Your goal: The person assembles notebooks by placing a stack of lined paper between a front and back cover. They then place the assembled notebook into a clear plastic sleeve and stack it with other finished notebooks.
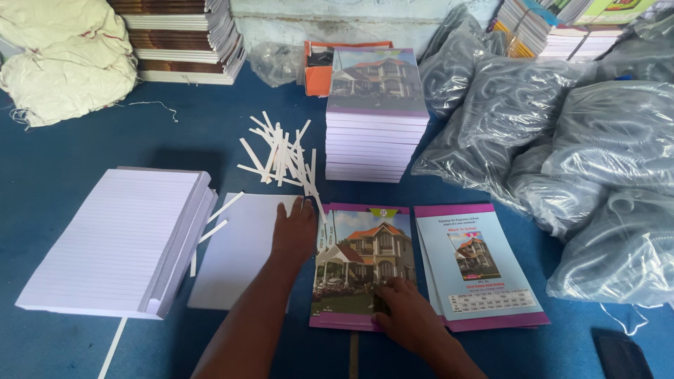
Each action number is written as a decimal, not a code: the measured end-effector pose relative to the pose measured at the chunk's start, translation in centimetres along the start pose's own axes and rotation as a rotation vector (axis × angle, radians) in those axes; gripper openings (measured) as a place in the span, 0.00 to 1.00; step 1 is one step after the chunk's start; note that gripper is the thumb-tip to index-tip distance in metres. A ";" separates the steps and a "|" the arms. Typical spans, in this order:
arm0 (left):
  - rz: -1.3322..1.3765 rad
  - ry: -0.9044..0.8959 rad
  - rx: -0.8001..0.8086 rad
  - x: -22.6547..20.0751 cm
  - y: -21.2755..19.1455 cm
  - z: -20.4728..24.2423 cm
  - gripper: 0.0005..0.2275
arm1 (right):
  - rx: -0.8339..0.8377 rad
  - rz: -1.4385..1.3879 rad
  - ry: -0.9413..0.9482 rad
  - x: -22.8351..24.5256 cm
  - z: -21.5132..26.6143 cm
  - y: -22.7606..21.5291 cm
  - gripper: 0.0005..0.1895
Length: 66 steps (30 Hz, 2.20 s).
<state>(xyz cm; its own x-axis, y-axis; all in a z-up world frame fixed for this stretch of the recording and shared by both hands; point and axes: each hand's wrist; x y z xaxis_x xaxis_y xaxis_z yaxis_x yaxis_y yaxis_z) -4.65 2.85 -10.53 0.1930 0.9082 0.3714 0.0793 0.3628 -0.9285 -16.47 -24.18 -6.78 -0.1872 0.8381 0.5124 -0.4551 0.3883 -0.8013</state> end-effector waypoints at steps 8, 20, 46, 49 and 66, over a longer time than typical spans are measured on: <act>0.143 -0.034 -0.017 -2.4 0.9 0.4 0.24 | -0.012 0.006 -0.009 -0.1 0.1 0.0 0.28; 0.144 -0.057 0.112 -1.9 0.6 0.4 0.29 | -0.026 0.008 -0.029 0.0 0.1 0.0 0.27; 0.139 -0.196 0.122 -0.8 1.7 -0.9 0.24 | -0.053 -0.016 -0.039 -0.1 0.0 -0.1 0.25; 0.166 -0.144 0.105 -0.9 1.5 -0.9 0.27 | -0.060 -0.034 -0.031 -0.1 -0.1 -0.1 0.26; 0.125 -0.165 0.175 -0.6 2.2 -1.8 0.26 | -0.036 -0.021 0.017 0.2 -0.4 -0.1 0.26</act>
<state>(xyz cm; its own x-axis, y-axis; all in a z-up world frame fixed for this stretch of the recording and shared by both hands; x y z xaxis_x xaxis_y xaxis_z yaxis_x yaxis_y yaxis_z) -2.81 2.68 -12.76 0.0279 0.9647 0.2620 -0.1081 0.2634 -0.9586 -16.07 -23.94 -6.70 -0.1628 0.8362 0.5237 -0.4267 0.4189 -0.8015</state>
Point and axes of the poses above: each hand's wrist, its own z-axis away from the middle knuckle, its own y-axis out of the palm, x = y × z, and after that the axes turned 7 degrees about -z, right-handed
